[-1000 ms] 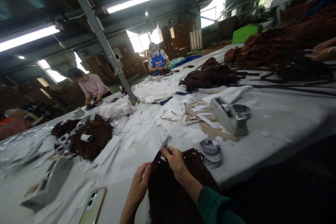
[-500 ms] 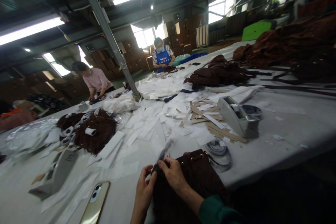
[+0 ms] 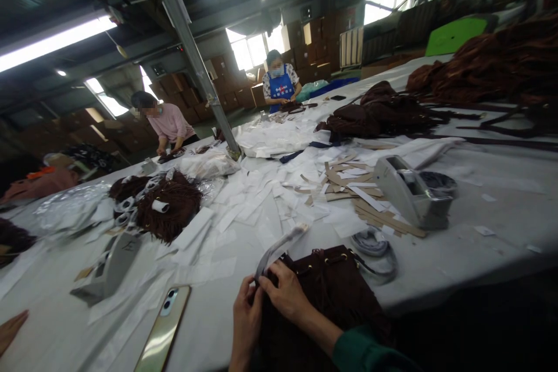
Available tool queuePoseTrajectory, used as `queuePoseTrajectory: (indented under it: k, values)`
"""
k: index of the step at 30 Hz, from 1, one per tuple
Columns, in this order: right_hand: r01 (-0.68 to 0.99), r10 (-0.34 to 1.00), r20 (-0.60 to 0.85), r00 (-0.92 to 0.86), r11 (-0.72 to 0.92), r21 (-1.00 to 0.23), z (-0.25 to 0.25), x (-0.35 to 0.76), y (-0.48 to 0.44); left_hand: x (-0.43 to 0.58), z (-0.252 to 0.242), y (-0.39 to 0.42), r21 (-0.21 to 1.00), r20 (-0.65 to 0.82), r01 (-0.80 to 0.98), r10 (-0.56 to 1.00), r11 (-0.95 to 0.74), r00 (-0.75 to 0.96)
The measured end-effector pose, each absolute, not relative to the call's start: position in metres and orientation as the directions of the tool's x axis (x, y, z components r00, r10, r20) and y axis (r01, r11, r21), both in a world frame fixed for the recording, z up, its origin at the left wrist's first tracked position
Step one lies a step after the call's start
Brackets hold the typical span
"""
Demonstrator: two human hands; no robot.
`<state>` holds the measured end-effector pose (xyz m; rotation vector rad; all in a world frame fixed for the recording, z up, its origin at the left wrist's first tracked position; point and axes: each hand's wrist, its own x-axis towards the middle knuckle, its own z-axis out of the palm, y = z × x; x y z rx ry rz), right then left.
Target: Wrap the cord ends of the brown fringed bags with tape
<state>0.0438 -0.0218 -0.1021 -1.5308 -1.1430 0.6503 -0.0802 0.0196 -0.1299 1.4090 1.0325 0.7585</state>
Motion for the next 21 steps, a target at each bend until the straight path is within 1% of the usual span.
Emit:
queuePoseTrajectory:
  k: [3,5,8,10,11,13,16,18,19,21]
  values:
    - [0.367,0.925,0.185,0.332,0.054,-0.929,-0.104,0.044,-0.024,-0.083,-0.126,0.019,0.984,-0.168,0.010,0.898,0.180,0.406]
    - [0.432,0.936,0.217,0.278,0.080,-0.898,-0.105,0.042,-0.025,-0.087,-0.120,0.021,0.976,-0.184,-0.036,0.895,0.217,0.405]
    - [0.589,0.943,0.274,0.188,0.114,-0.800,-0.109,0.039,-0.028,-0.092,-0.110,0.025,0.953,-0.259,-0.042,0.876,0.301,0.407]
    - [0.663,0.941,0.299,0.159,0.122,-0.739,-0.112,0.039,-0.030,-0.092,-0.108,0.027,0.935,-0.303,-0.050,0.865,0.350,0.401]
    - [0.682,0.939,0.309,0.151,0.127,-0.720,-0.113,0.038,-0.031,-0.090,-0.109,0.028,0.937,-0.307,-0.040,0.869,0.348,0.388]
    - [0.691,0.934,0.329,0.140,0.145,-0.708,-0.116,0.038,-0.033,-0.086,-0.115,0.030,0.960,-0.265,0.011,0.901,0.279,0.344]
    - [0.633,0.918,0.365,0.155,0.191,-0.750,-0.118,0.038,-0.036,-0.081,-0.130,0.031,0.982,-0.185,0.079,0.949,0.170,0.256]
    - [0.510,0.903,0.355,0.243,0.193,-0.838,-0.116,0.041,-0.037,-0.080,-0.140,0.031,0.983,-0.161,0.114,0.968,0.141,0.193]
    - [0.422,0.895,0.322,0.309,0.174,-0.890,-0.115,0.044,-0.036,-0.080,-0.144,0.030,0.981,-0.161,0.137,0.973,0.139,0.167]
    - [0.272,0.876,0.202,0.437,0.085,-0.958,-0.110,0.058,-0.035,-0.082,-0.149,0.028,0.973,-0.164,0.187,0.977,0.137,0.137]
